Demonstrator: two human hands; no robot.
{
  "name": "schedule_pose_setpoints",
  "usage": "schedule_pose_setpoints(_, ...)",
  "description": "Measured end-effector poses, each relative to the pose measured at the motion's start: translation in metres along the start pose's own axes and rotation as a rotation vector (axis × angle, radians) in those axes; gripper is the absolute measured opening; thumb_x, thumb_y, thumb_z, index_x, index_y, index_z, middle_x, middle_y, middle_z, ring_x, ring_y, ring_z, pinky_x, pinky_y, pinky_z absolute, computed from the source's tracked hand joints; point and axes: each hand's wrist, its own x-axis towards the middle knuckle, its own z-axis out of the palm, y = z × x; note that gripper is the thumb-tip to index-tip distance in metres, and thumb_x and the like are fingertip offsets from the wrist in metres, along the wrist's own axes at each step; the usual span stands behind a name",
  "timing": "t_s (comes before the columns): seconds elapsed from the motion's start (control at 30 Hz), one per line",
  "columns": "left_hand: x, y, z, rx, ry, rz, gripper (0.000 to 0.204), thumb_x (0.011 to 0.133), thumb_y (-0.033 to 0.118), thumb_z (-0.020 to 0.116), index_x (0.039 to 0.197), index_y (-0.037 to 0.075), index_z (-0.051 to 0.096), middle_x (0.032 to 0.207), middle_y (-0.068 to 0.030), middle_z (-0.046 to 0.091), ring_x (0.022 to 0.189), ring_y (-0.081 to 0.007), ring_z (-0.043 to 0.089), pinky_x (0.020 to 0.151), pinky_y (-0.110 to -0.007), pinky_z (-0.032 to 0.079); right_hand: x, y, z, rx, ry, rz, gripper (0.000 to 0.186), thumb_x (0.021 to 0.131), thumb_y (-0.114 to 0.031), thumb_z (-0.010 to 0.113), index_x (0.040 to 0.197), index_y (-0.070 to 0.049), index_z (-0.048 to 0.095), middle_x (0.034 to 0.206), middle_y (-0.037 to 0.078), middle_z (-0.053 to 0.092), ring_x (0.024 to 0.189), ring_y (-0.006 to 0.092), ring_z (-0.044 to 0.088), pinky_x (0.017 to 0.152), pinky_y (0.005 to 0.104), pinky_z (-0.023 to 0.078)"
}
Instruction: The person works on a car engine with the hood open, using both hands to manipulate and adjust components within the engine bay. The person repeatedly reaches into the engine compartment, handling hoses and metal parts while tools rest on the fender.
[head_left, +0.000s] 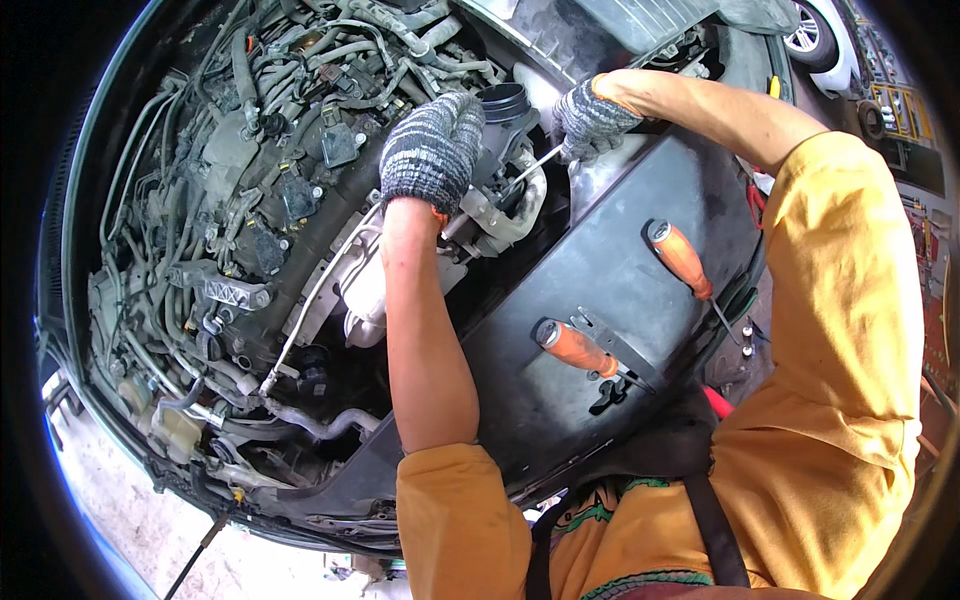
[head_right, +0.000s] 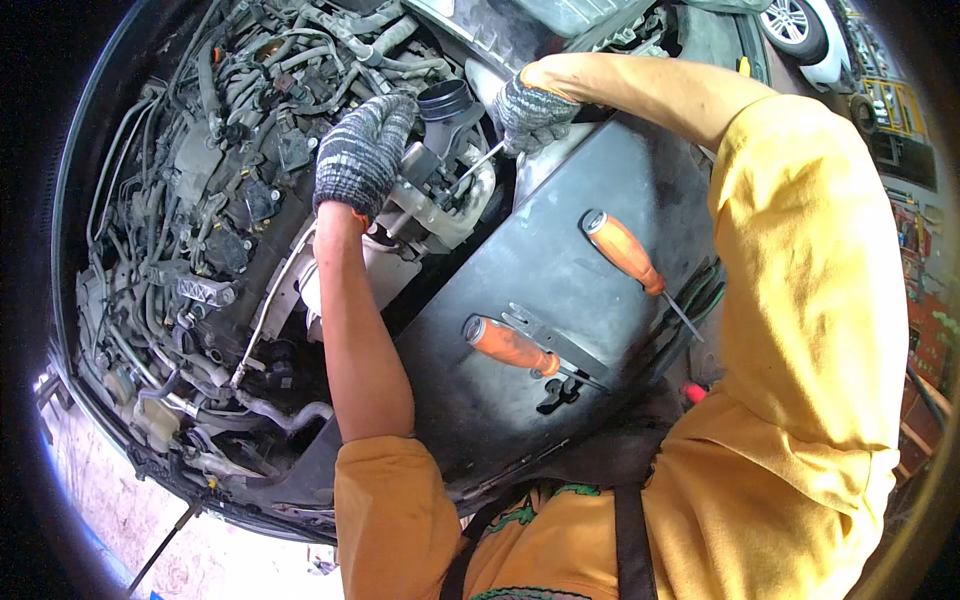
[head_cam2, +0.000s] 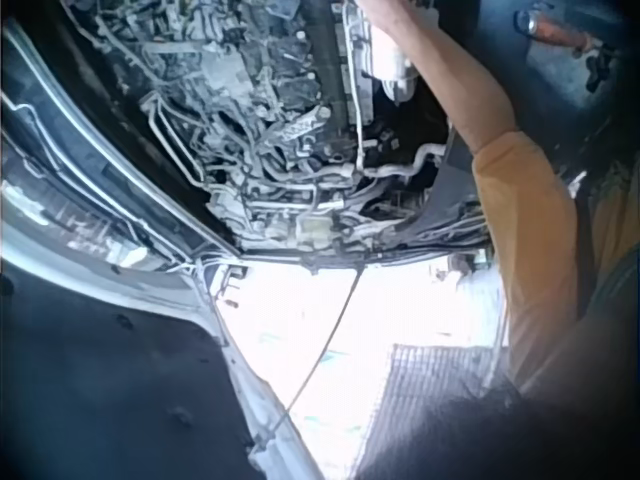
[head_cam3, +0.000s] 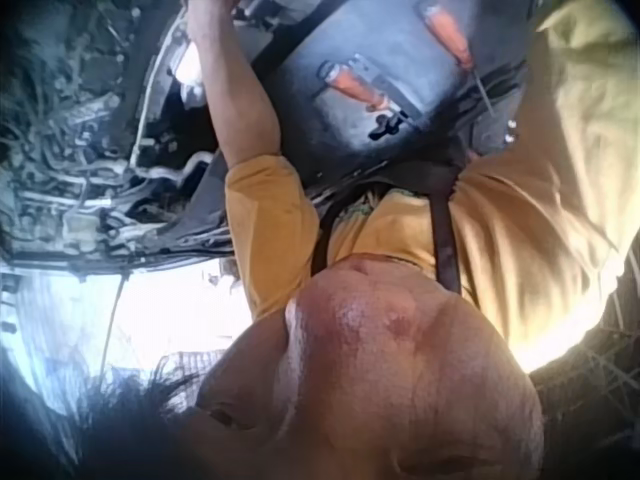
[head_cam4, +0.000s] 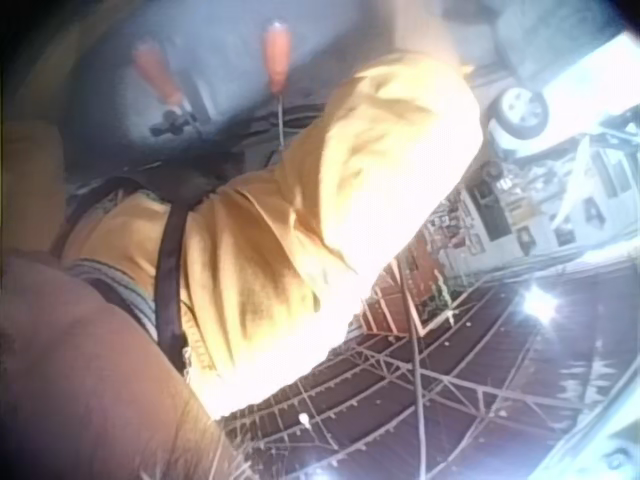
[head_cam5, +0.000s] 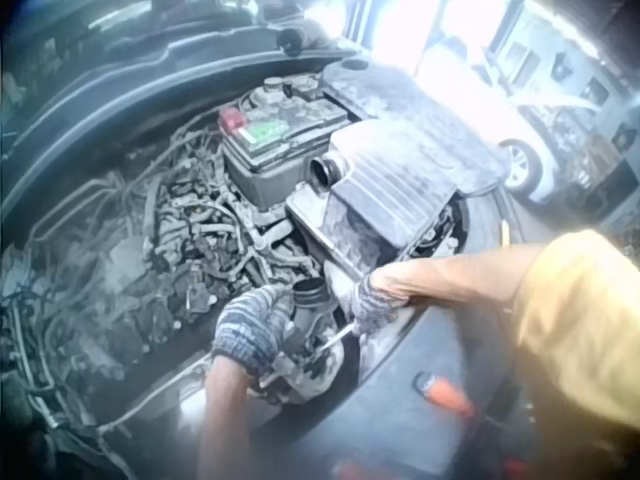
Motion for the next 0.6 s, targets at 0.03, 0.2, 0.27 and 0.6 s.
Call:
schedule_pose_setpoints(0.03,-0.001,-0.001,0.0,-0.012,0.006,0.0,0.03,0.093,0.028,0.052,0.108,0.006,0.066,0.107,-0.0154,0.066,0.1,-0.0308,0.062,0.087,-0.037,0.048,0.002,0.0,-0.001,0.026,-0.02,-0.005,0.016,0.089,-0.017,0.051,0.075,-0.01,0.054,0.057,0.0,0.041,0.046,0.0143,0.04,0.044,0.0291,0.032)
schedule_pose_setpoints(0.2,-0.001,-0.004,0.0,0.009,0.019,0.004,0.031,0.094,0.029,0.051,0.109,0.006,0.065,0.107,-0.0157,0.065,0.1,-0.0315,0.062,0.087,-0.038,0.048,0.005,-0.008,0.014,-0.036,0.148,-0.197,0.011,0.085,-0.017,0.053,0.084,-0.007,0.059,0.063,0.007,0.053,0.058,0.0253,0.053,0.06,0.0331,0.046)
schedule_pose_setpoints(0.27,0.0,0.0,0.0,0.027,0.005,0.016,0.031,0.094,0.029,0.051,0.109,0.006,0.065,0.107,-0.0157,0.065,0.1,-0.0318,0.062,0.087,-0.038,0.048,0.007,-0.006,0.02,-0.811,0.496,-0.427,0.012,0.076,-0.011,0.063,0.087,-0.007,0.064,0.07,0.009,0.063,0.063,0.0228,0.059,0.059,0.0355,0.048)
schedule_pose_setpoints(0.6,-0.002,-0.001,-0.003,-0.049,-0.018,-0.019,0.034,0.095,0.03,0.047,0.11,0.006,0.063,0.109,-0.0171,0.064,0.102,-0.0332,0.06,0.091,-0.041,0.046,-0.012,-0.014,0.042,-0.833,0.689,-0.359,0.017,0.084,-0.02,0.059,0.094,-0.008,0.063,0.083,0.016,0.065,0.084,0.0349,0.063,0.073,0.0421,0.049)
